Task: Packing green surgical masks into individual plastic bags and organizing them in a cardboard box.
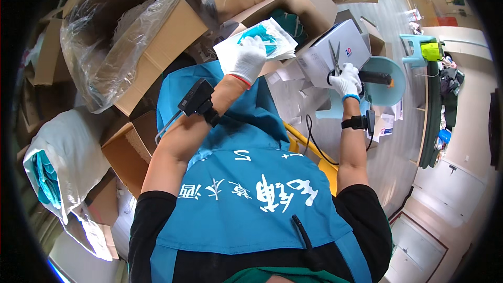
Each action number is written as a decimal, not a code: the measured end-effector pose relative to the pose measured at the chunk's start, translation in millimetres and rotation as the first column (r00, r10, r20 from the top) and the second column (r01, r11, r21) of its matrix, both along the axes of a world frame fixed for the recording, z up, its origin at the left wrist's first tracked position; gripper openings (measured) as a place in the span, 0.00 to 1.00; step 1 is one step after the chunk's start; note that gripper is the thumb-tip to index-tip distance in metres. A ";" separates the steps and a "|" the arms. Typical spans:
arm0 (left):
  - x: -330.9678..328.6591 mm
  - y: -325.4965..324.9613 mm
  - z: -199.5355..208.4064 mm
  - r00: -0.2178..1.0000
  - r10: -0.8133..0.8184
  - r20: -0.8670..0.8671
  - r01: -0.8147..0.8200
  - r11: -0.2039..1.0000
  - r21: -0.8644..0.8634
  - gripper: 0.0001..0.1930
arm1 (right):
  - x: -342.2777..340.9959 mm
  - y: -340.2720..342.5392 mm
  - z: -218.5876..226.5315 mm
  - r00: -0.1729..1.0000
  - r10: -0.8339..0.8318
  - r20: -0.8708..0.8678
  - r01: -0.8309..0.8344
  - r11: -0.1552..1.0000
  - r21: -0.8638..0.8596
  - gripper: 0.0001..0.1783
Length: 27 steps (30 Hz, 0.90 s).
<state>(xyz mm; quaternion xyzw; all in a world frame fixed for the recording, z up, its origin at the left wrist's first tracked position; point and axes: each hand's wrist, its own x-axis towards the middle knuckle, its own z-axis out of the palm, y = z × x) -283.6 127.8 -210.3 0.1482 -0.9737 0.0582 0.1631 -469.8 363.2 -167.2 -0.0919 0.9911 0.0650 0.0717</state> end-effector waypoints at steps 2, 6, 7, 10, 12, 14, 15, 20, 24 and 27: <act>0.4 1.1 0.1 1.000 -0.014 0.010 0.014 1.000 -0.011 0.16 | 5.2 8.5 -13.8 0.995 0.091 -0.044 -0.086 0.990 0.115 0.21; -0.7 -4.6 -8.8 0.997 -0.017 -0.069 0.017 1.000 -0.005 0.15 | 1.2 31.9 -22.9 0.937 0.292 -0.193 -0.311 0.948 -0.074 0.15; -0.4 -9.1 -8.8 0.998 -0.009 -0.068 0.008 1.000 -0.009 0.15 | 8.6 27.1 -16.4 0.934 0.299 -0.193 -0.319 0.945 -0.078 0.15; -0.1 -16.1 -4.0 0.999 0.007 -0.043 0.000 0.986 0.167 0.12 | 52.4 2.3 13.6 0.843 0.345 0.412 0.301 0.332 -0.894 0.12; -1.3 -17.8 8.1 0.997 0.041 0.059 -0.052 0.976 0.211 0.08 | 85.2 -18.2 28.1 0.723 0.449 0.526 0.428 0.307 -0.850 0.10; -2.5 -19.6 10.0 0.998 0.038 0.047 -0.047 0.976 0.214 0.07 | 105.8 -36.2 43.9 0.593 0.442 0.673 0.463 0.497 -0.734 0.10; -2.4 -19.7 11.4 0.999 0.036 0.034 -0.043 0.974 0.222 0.05 | 115.9 -40.8 46.5 0.579 0.440 0.686 0.470 0.508 -0.722 0.14; -4.8 -10.2 14.9 0.997 0.013 0.075 -0.018 0.998 0.062 0.03 | 129.9 -63.2 56.5 0.553 0.505 0.662 0.422 0.515 -0.746 0.21; -5.9 -2.2 -4.6 0.999 -0.033 0.038 0.037 0.996 -0.086 0.04 | 115.9 -75.2 40.5 0.500 0.538 0.678 0.575 0.379 -0.725 0.17; -7.3 -1.3 0.0 0.998 -0.046 0.034 0.049 0.997 -0.067 0.04 | 111.4 -73.8 39.9 0.506 0.522 0.687 0.573 0.392 -0.720 0.17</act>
